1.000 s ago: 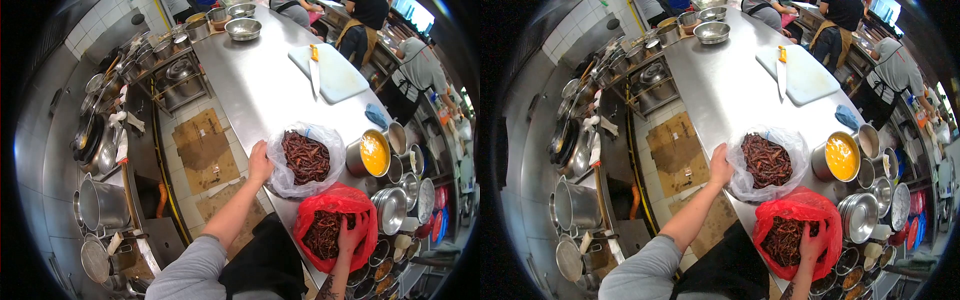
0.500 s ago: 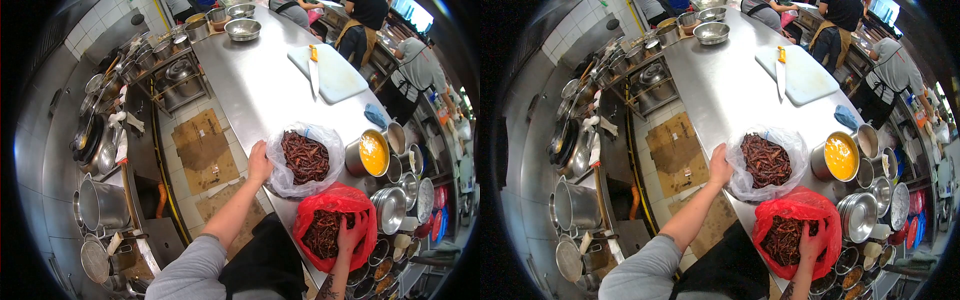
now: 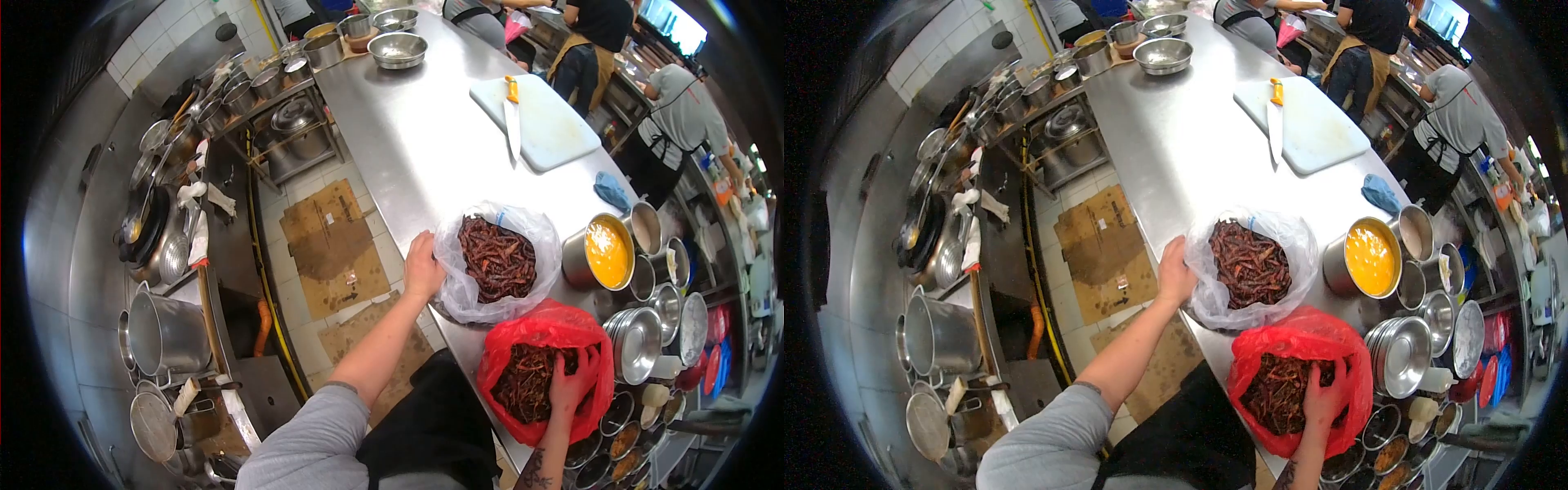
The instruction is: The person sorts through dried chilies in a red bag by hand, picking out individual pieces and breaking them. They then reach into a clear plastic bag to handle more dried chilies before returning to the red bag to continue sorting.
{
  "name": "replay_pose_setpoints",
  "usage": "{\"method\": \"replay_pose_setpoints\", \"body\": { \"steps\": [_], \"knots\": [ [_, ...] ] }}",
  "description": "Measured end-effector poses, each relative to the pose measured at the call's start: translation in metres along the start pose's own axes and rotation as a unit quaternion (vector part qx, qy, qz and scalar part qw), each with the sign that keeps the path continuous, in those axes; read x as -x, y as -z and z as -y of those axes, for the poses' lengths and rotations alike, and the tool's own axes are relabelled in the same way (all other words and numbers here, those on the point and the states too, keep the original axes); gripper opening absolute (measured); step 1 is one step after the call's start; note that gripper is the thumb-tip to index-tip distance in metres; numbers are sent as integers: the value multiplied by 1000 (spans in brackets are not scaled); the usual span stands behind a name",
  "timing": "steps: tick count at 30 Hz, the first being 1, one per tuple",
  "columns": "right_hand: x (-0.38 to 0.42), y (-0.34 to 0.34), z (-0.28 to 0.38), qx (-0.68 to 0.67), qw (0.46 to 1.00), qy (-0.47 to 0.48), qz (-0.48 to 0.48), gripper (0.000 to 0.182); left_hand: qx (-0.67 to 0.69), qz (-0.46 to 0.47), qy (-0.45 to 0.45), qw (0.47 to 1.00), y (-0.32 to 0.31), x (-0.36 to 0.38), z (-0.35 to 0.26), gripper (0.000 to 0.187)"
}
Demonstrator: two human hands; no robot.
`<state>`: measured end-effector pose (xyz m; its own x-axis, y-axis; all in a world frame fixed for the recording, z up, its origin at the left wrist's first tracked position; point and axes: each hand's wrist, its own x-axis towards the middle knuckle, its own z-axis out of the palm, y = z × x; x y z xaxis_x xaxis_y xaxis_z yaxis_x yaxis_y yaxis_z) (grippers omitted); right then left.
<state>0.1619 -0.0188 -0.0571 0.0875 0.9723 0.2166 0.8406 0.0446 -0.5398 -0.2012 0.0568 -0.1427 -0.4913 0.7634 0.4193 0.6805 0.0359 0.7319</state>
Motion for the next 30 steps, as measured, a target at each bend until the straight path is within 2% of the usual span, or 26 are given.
{"method": "replay_pose_setpoints", "body": {
  "steps": [11, 30],
  "knots": [
    [2, 1, -1, 24, 1000, 18, 2, 45, 1, 0, 20, 1000, -5, 2, 8, 32],
    [1, -1, -4, 51, 998, 30, -13, 46, 4, 3, -6, 1000, -3, 0, 7, 33]
  ]
}}
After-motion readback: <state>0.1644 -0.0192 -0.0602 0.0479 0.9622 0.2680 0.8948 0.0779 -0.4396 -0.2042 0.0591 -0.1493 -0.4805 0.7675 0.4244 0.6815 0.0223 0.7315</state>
